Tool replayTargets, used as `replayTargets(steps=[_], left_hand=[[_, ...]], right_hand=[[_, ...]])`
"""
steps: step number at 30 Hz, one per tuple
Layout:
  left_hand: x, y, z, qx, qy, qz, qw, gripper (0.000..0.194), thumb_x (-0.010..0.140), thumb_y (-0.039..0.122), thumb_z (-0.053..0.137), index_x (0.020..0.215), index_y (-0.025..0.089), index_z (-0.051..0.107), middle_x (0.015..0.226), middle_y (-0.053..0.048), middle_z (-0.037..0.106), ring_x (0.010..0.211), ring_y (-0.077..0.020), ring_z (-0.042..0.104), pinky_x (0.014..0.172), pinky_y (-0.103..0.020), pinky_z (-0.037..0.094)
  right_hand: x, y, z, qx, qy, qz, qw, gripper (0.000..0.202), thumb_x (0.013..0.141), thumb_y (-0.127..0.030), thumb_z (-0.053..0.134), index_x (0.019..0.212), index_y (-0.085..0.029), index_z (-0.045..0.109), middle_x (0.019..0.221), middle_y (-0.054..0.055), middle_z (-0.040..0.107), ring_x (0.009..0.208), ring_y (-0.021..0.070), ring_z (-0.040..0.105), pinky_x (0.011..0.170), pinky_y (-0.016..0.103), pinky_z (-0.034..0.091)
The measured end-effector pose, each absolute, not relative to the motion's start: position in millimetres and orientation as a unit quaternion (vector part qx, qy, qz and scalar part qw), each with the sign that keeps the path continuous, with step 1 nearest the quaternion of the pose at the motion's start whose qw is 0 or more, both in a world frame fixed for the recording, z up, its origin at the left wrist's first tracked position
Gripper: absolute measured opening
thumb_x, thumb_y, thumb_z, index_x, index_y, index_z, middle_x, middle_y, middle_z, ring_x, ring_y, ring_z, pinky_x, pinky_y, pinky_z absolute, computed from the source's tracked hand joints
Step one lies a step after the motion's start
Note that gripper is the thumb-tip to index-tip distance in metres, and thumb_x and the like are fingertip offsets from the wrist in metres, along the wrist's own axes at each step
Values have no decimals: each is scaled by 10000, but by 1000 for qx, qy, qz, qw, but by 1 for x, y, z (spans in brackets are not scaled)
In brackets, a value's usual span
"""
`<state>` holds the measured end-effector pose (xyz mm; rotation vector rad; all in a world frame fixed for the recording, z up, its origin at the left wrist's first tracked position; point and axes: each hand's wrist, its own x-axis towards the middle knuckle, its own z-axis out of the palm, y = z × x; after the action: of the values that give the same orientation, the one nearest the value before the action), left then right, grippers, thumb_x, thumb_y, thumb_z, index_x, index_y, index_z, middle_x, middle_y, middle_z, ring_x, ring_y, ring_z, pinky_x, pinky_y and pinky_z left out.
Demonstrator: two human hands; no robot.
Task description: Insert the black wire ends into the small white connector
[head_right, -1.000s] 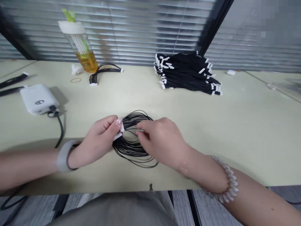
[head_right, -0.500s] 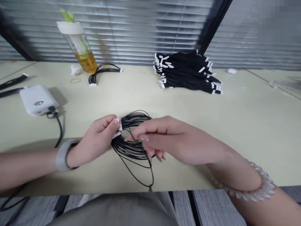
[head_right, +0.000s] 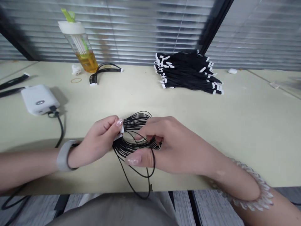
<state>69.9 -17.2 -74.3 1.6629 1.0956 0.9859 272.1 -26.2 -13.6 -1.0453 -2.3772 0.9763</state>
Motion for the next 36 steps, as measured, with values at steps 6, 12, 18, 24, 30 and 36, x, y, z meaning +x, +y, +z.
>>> replayTargets(steps=[6,12,18,24,30,36], left_hand=[[69,-15,-76,667,445,399,445,352,910,376,429,622,178,383,556,49,362,494,-76,306,443,-198,283],[69,-14,-78,664,448,397,448,355,910,388,429,629,173,393,564,45,369,507,-79,309,454,-201,284],[69,-13,-81,663,443,399,452,361,920,388,411,632,170,390,575,42,361,519,-79,303,460,-203,277],[69,-14,-82,661,434,406,458,367,921,389,414,628,170,383,571,43,359,512,-74,300,455,-202,274],[69,-13,-80,673,425,405,451,361,926,373,409,627,173,387,557,46,362,499,-74,295,445,-206,265],[68,-13,-81,670,426,405,453,365,920,379,424,622,171,387,557,47,362,502,-73,302,448,-205,273]], right_hand=[[271,-32,-14,-397,-702,545,230,299,726,-314,673,715,-211,392,657,-43,504,569,82,472,476,202,390],[267,-33,-14,-399,-602,636,271,295,707,-121,669,692,-199,384,640,-71,475,520,38,473,455,156,393],[272,-24,-21,-423,-606,564,369,164,770,-170,646,740,-188,485,668,-35,582,633,77,616,573,178,496],[272,-21,-31,-370,-591,583,417,104,821,-189,614,766,-183,526,553,-62,551,509,42,516,513,166,431],[273,-25,-22,-416,-651,528,352,196,647,-218,751,752,-193,588,605,-45,489,546,70,430,467,196,348],[271,-31,-13,-454,-725,420,302,253,620,-284,765,775,-209,580,616,-33,466,544,98,398,434,229,317]])
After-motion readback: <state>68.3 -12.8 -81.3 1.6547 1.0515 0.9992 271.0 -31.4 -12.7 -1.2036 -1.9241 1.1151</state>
